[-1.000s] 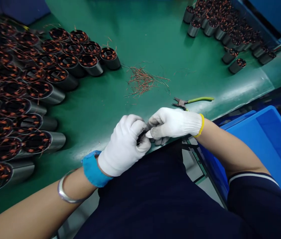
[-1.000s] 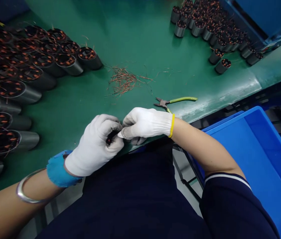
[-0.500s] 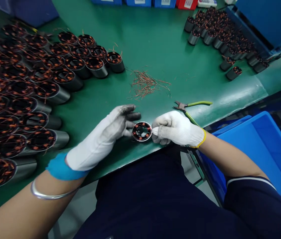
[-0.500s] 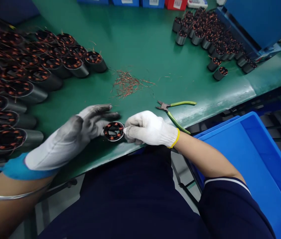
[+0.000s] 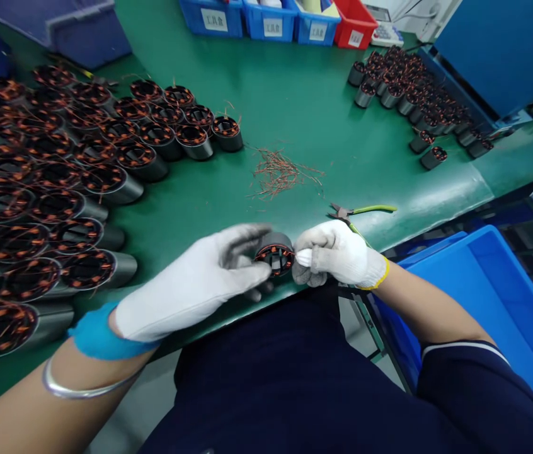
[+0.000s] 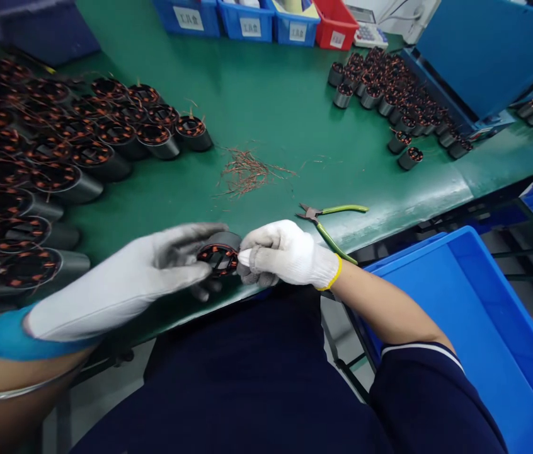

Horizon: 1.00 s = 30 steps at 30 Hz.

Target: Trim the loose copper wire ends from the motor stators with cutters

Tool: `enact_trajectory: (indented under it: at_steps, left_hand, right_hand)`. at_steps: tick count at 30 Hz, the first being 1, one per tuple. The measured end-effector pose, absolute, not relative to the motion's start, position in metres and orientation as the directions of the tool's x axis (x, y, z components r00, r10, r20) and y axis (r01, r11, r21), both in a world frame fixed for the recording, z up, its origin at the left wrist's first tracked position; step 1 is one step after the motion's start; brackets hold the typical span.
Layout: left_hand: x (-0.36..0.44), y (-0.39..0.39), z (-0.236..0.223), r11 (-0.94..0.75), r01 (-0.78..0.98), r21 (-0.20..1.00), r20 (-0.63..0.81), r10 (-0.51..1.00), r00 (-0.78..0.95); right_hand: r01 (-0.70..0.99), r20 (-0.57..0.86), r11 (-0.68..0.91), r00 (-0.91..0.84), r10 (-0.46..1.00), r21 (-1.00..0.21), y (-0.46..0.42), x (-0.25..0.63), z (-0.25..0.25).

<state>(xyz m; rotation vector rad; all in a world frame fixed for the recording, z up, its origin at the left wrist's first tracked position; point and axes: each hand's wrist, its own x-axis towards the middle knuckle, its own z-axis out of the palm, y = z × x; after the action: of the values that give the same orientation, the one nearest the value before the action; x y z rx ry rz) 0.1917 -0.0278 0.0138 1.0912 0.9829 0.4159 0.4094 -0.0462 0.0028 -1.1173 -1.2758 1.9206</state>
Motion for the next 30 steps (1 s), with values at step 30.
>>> enact_trajectory:
  at_steps: [30]
  left_hand:
    - [0.186, -0.047, 0.018, -0.355, 0.018, 0.935, 0.289, 0.789, 0.542]
  right_hand:
    - [-0.102, -0.322, -0.419, -0.487, 0.812, -0.902, -0.045, 0.407, 0.002]
